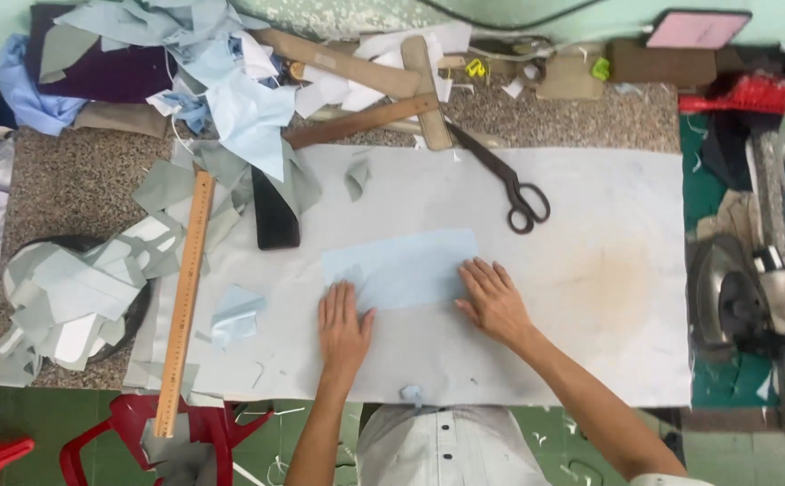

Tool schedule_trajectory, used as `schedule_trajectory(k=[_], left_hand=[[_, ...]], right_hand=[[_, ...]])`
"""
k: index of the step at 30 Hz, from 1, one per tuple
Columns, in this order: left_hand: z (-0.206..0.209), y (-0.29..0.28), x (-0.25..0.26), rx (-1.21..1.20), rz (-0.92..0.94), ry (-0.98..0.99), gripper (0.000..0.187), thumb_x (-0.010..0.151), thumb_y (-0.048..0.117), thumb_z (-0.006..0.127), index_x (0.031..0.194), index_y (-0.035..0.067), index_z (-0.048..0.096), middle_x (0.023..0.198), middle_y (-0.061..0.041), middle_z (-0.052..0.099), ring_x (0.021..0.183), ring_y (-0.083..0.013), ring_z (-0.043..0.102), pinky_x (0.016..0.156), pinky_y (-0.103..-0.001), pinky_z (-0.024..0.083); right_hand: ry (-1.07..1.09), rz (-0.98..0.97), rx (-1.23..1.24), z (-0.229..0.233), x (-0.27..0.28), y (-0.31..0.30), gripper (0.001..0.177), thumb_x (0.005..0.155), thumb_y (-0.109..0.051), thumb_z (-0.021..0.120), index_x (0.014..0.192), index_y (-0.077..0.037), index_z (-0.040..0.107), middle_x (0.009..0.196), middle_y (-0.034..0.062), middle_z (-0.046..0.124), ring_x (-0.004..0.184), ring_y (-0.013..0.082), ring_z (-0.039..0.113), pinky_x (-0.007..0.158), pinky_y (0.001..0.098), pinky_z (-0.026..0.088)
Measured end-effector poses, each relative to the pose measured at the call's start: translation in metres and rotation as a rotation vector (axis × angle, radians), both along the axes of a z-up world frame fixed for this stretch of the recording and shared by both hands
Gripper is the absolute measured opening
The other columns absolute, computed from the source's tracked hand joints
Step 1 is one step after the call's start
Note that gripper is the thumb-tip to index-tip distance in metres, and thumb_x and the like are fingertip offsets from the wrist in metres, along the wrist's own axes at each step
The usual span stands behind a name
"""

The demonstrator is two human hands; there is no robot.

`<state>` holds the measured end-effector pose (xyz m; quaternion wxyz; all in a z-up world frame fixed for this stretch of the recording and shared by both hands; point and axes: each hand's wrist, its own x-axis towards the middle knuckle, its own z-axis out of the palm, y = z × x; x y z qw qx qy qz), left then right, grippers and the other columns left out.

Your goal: The person cuts a piece of light blue fabric using shears, measures and marks it with a ruler, and irons the cut piece on a worktable. The person also handles and folds other fabric pieces during the process.

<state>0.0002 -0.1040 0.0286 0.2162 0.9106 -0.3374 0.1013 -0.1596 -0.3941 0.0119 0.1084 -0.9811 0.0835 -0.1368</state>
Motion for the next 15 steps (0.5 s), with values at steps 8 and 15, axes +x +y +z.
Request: schedule_trajectory(k=[8, 15], left_hand=[[-0.033, 0.044, 0.008, 0.365, -0.302, 0.098, 0.080, 0.100, 0.057, 0.048, 0.158, 0.004, 0.034, 0.159, -0.018, 0.044, 0.152, -0.0316, 0.035, 0.126, -0.057, 0.014], [-0.019, 0.100, 0.011, 0.423, -0.394, 0.036, 0.080, 0.098, 0.057, 0.047, 0.158, 0.006, 0.036, 0.154, -0.016, 0.050, 0.148, -0.0303, 0.041, 0.128, -0.055, 0.015]], right_hand=[[0.213, -0.152, -0.099, -0.016, -0.048, 0.102, 0.075, 0.102, -0.065, 0.034, 0.158, -0.015, 0.042, 0.155, 0.0142, 0.051, 0.148, 0.0279, 0.042, 0.124, 0.0552, 0.019], [0.101, -0.076, 0.060, -0.010, -0.084, 0.153, 0.070, 0.102, -0.062, 0.041, 0.154, -0.015, 0.047, 0.150, 0.0184, 0.053, 0.145, 0.0333, 0.043, 0.121, 0.0586, 0.024]])
